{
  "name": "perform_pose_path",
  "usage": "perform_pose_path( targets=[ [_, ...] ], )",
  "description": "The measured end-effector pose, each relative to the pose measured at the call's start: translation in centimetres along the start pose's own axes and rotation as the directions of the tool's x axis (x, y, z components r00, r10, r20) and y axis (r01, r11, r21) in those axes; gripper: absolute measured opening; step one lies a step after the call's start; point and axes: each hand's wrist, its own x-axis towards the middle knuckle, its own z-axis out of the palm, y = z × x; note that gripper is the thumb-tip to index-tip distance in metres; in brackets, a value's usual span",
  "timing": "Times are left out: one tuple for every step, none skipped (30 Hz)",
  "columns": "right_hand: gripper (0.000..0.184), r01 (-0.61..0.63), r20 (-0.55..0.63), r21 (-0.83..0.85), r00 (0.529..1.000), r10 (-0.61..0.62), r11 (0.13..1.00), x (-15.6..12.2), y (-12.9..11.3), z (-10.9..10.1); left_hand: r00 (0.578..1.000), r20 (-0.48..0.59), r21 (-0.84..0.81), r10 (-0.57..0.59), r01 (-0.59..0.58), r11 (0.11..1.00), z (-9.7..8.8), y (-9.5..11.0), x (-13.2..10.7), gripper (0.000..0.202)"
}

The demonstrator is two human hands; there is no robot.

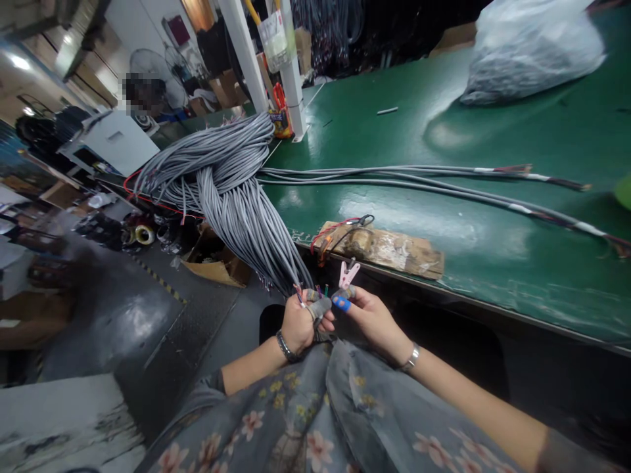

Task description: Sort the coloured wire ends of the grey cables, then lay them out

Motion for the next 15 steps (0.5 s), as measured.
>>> perform_pose_path(
  targets=[
    [0.030, -0.008, 0.006, 0.027, 1.000, 0.008, 1.000, -0.01, -0.10, 0.15, 1.000, -0.005, 0.000, 0.001, -0.001, 1.000, 0.02, 0.00, 0.00, 0.043],
    [0.030, -0.015, 0.009, 0.046, 1.000, 0.015, 0.999, -0.03, -0.18, 0.27, 1.000, -0.010, 0.003, 0.003, -0.003, 1.000, 0.04, -0.01, 0.02, 0.043],
    [0.030, -0.020, 0.008, 0.055, 1.000, 0.019, 0.998, -0.04, -0.25, 0.35, 1.000, -0.013, 0.005, 0.005, -0.005, 1.000, 0.05, -0.03, 0.04, 0.043],
    [0.031, -0.021, 0.001, 0.053, 1.000, 0.021, 0.998, -0.05, -0.32, 0.40, 1.000, -0.013, 0.006, 0.007, -0.007, 1.000, 0.05, -0.07, 0.07, 0.043],
    [0.032, -0.020, -0.009, 0.044, 1.000, 0.021, 0.999, -0.07, -0.36, 0.40, 1.000, -0.014, 0.007, 0.011, -0.011, 1.000, 0.04, -0.11, 0.10, 0.044],
    [0.032, -0.022, -0.018, 0.033, 1.000, 0.023, 0.999, -0.10, -0.41, 0.36, 1.000, -0.014, 0.006, 0.015, -0.015, 1.000, 0.04, -0.15, 0.13, 0.044],
    [0.033, -0.027, -0.023, 0.024, 0.999, 0.028, 0.999, -0.13, -0.44, 0.28, 1.000, -0.013, 0.006, 0.018, -0.018, 1.000, 0.02, -0.19, 0.16, 0.045],
    [0.033, -0.038, -0.023, 0.016, 0.999, 0.038, 0.999, -0.15, -0.46, 0.17, 1.000, -0.013, 0.007, 0.019, -0.019, 1.000, 0.01, -0.22, 0.18, 0.045],
    [0.033, -0.052, -0.025, 0.010, 0.998, 0.052, 0.999, -0.17, -0.49, 0.03, 1.000, -0.011, 0.011, 0.019, -0.019, 1.000, -0.02, -0.25, 0.20, 0.045],
    [0.034, -0.065, -0.033, 0.001, 0.997, 0.065, 0.998, -0.16, -0.51, -0.13, 1.000, -0.009, 0.016, 0.018, -0.018, 1.000, -0.05, -0.28, 0.20, 0.046],
    [0.034, -0.074, -0.050, -0.015, 0.996, 0.073, 0.997, -0.13, -0.55, -0.28, 1.000, -0.004, 0.023, 0.016, -0.016, 1.000, -0.09, -0.31, 0.20, 0.046],
    [0.035, -0.083, -0.069, -0.044, 0.994, 0.079, 0.996, -0.08, -0.60, -0.42, 1.000, 0.004, 0.032, 0.014, -0.014, 0.999, -0.14, -0.35, 0.19, 0.047],
    [0.037, -0.086, -0.093, -0.081, 0.993, 0.078, 0.993, 0.01, -0.67, -0.53, 1.000, 0.016, 0.042, 0.012, -0.013, 0.999, -0.19, -0.39, 0.17, 0.047],
    [0.039, -0.085, -0.113, -0.117, 0.991, 0.072, 0.989, 0.11, -0.77, -0.59, 1.000, 0.028, 0.052, 0.011, -0.012, 0.999, -0.24, -0.44, 0.15, 0.047],
    [0.041, -0.083, -0.123, -0.148, 0.990, 0.065, 0.986, 0.24, -0.87, -0.60, 0.999, 0.041, 0.061, 0.009, -0.011, 0.998, -0.29, -0.49, 0.12, 0.047]
  ],
)
